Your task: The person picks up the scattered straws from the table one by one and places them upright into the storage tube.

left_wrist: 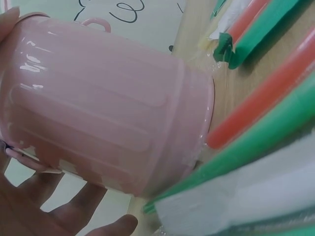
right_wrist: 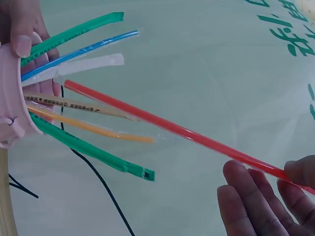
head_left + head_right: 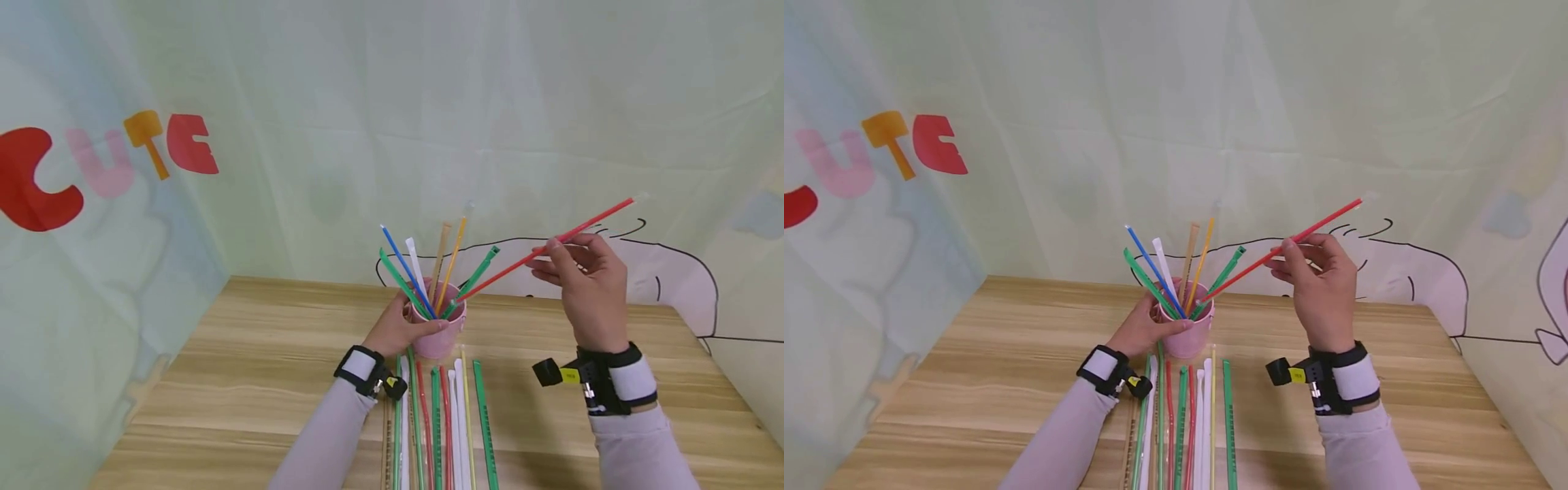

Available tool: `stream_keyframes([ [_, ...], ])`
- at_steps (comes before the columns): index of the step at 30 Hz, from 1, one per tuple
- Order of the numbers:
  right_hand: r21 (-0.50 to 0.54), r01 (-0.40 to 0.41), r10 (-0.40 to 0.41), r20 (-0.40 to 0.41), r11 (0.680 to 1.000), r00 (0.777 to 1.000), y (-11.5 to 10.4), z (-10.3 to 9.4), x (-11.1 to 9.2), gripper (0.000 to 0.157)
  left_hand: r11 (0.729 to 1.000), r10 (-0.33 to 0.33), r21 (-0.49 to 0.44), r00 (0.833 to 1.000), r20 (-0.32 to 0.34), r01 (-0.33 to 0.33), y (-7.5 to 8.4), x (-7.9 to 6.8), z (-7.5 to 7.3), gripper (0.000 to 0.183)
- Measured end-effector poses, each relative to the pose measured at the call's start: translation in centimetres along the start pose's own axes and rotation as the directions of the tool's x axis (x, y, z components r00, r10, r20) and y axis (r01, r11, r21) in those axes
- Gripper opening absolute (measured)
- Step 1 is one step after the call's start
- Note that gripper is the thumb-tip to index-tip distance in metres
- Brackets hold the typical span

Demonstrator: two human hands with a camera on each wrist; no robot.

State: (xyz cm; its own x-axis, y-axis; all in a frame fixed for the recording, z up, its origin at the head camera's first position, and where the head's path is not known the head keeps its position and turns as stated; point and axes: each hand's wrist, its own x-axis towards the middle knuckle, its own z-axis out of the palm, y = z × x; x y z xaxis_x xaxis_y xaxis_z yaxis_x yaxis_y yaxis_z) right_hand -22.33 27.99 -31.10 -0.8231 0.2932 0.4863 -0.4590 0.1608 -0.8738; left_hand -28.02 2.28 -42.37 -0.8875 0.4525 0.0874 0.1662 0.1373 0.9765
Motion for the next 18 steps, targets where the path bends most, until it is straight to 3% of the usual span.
stream_keyframes([
  [5, -0.191, 0.050, -0.036, 0.072, 0.980, 0.997, 1.3, 1.9, -0.2, 0.026, 1.000, 0.011, -0.010, 1.000, 0.014, -0.011, -0.4, 0.2, 0.0, 0.081],
  [12, -0.331, 0.034, 0.025, 0.175, 0.943, 0.984, 4.2, 3.9, -0.6, 0.023, 0.999, 0.041, -0.017, 0.999, -0.020, -0.042, -3.4, 1.8, 0.4, 0.080],
  [15, -0.412, 0.037, 0.054, 0.208, 0.910, 0.977, 5.2, 4.7, -0.9, 0.022, 0.999, 0.043, -0.018, 0.999, -0.033, -0.043, -3.6, 1.9, 0.5, 0.080],
  [18, -0.515, 0.065, 0.059, 0.220, 0.855, 0.974, 6.1, 5.4, -1.2, 0.022, 0.999, 0.031, -0.026, 0.999, -0.033, -0.032, -3.7, 1.9, 0.5, 0.079],
])
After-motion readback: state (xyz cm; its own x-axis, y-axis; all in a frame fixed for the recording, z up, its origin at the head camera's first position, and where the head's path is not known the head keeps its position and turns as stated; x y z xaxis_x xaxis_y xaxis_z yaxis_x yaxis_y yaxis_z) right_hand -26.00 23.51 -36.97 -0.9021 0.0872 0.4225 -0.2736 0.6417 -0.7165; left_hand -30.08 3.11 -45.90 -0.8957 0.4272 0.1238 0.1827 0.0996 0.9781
